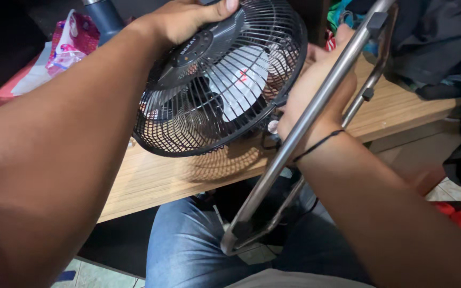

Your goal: The person assembles a desk fan by attaching the fan blades to the motor hub, securing them with a nut, and then snapping the front protective cage into place. The fan is placed on a desk after assembly.

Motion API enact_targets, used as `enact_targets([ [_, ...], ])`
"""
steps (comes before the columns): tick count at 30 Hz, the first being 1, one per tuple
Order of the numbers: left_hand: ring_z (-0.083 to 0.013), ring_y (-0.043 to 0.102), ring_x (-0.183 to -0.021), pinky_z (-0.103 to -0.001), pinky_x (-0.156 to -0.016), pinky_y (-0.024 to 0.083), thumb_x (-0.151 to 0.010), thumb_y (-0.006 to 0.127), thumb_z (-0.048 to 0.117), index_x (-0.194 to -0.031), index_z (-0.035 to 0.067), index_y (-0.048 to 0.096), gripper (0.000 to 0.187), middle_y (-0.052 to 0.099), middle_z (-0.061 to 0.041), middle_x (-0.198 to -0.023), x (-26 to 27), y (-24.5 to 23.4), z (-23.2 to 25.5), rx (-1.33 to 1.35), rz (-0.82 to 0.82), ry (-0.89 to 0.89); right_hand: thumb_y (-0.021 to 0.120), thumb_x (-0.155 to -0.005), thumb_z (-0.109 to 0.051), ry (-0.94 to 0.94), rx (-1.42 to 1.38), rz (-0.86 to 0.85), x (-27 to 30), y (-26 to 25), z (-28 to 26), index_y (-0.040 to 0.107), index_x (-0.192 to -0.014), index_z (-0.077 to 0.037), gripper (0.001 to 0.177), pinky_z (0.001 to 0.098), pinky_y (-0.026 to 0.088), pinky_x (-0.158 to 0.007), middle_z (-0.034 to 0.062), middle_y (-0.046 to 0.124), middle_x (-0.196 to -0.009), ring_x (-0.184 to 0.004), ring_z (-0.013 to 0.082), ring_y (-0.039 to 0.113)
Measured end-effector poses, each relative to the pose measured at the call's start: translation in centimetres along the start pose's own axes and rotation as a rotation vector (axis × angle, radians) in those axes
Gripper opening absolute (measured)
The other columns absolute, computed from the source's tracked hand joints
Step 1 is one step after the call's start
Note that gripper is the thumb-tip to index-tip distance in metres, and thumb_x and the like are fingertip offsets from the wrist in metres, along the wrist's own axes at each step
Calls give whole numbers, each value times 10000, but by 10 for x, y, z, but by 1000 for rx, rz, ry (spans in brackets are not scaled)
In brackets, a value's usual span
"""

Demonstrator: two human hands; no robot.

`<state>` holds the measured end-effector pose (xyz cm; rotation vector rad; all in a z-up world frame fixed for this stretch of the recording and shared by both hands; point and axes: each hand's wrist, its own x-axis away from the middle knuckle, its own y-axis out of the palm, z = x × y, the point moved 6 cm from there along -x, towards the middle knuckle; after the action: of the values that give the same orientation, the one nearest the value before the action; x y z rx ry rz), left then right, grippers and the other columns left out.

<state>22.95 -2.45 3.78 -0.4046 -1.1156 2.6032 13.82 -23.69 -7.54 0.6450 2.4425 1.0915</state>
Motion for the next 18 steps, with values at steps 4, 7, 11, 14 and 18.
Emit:
enact_targets([
  [4,-218,779,-823,-411,-743,638,-657,658,831,-1172,88,738,907,789,-110,-1002,3,-1,1,0,18,-10,418,-929,-602,20,54,61,2,4,-5,723,-1071,80,760,307,623,-732,121,793,-864,-799,212,769],
  [7,-182,780,-820,-411,-725,628,-677,658,806,-1174,117,743,855,793,-79,-1006,4,3,-2,34,-22,-36,445,-936,-535,-12,100,61,6,4,-9,707,-1105,83,693,325,582,-796,107,764,-883,-847,220,734],
  [11,-182,749,-792,-373,-735,610,-740,655,784,-1166,112,752,802,780,-79,-991,-6,13,8,30,-123,112,461,-900,-533,-149,161,94,11,3,-12,659,-1154,-55,577,346,514,-856,35,701,-933,-923,196,668],
  [14,-174,755,-789,-363,-736,618,-766,657,758,-1142,118,753,749,782,-72,-968,-9,13,8,54,-111,120,501,-883,-550,46,12,64,7,5,-9,600,-973,-40,528,372,530,-814,71,684,-862,-874,221,659],
  [18,-185,737,-791,-367,-742,611,-802,673,728,-1134,101,749,713,772,-79,-966,-9,16,12,112,-149,196,449,-927,-577,383,-260,-19,7,9,-3,556,-858,20,610,435,555,-760,178,675,-818,-801,314,645],
])
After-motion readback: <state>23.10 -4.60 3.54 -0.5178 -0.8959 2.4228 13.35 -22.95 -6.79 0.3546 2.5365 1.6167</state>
